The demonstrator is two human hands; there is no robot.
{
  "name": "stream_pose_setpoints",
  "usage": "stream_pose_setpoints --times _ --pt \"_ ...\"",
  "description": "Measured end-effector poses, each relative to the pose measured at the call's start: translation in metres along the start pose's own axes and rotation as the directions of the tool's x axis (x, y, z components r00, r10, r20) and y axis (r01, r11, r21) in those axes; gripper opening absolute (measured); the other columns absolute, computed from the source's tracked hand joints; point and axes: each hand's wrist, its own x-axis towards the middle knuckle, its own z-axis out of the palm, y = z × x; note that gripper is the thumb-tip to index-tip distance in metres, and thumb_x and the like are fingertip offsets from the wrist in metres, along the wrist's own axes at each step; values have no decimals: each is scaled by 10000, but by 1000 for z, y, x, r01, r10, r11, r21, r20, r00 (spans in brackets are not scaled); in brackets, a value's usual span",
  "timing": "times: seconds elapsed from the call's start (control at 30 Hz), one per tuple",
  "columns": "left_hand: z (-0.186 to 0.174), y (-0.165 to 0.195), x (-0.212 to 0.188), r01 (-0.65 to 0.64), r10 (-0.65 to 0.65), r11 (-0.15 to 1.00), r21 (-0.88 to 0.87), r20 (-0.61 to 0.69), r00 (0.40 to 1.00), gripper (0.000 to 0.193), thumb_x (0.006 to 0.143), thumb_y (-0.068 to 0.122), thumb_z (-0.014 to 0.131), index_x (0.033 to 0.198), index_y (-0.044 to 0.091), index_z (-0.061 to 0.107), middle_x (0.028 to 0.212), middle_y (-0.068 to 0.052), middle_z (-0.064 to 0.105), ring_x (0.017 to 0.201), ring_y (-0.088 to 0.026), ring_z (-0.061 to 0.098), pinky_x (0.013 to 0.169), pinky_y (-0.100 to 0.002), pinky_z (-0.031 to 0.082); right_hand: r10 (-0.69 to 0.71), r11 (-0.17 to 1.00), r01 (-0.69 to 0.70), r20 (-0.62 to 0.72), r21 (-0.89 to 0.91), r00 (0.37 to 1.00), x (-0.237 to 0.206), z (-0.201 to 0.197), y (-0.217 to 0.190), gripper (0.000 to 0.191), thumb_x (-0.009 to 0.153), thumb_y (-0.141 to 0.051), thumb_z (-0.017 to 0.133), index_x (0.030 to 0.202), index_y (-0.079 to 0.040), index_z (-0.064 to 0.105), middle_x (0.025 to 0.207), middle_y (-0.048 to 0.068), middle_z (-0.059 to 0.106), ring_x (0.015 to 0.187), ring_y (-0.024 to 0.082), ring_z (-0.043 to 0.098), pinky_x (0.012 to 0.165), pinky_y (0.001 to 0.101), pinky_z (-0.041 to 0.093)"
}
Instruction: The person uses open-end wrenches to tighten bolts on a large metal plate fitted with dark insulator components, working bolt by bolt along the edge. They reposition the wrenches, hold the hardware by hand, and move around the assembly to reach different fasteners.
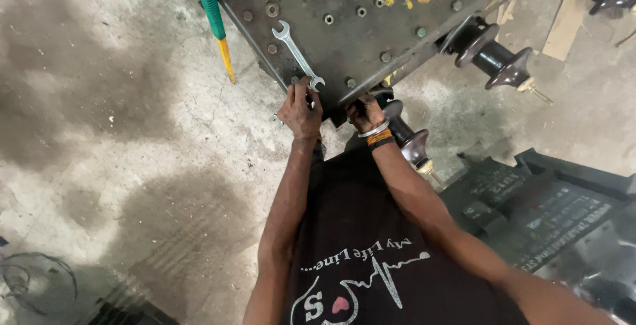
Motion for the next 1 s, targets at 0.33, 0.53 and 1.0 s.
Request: stream_pose_setpoints --times 0.33,0.53,1.0 --pt "-8 11 2 -220 141 965 143 425 894 195 957 189 699 1130 184 610 1082 -85 642 680 -311 694 539 -446 555 -114 956 140 117 -256 987 -25 -4 -11 168 978 -160 607 1128 -87 623 1064 70 666 973 229 631 1026 484 571" --pt "21 28 17 -743 321 625 238 790 523 271 977 134 631 1236 154 556 1104 -101 583 646 -221 712 494 -364 571 -115 902 158 128 -402 985 -41 11 -19 378 1018 -471 589 1153 -120 620 1121 63 691 1051 222 654 1003 430 551" --pt "46 34 40 -764 329 590 260 787 521 159 964 283 633 989 127 655 834 -72 670 643 -277 720 552 -431 580 -121 872 76 -63 -483 991 -42 -4 -27 396 996 -483 607 1115 -106 639 955 60 691 827 204 685 784 384 596"
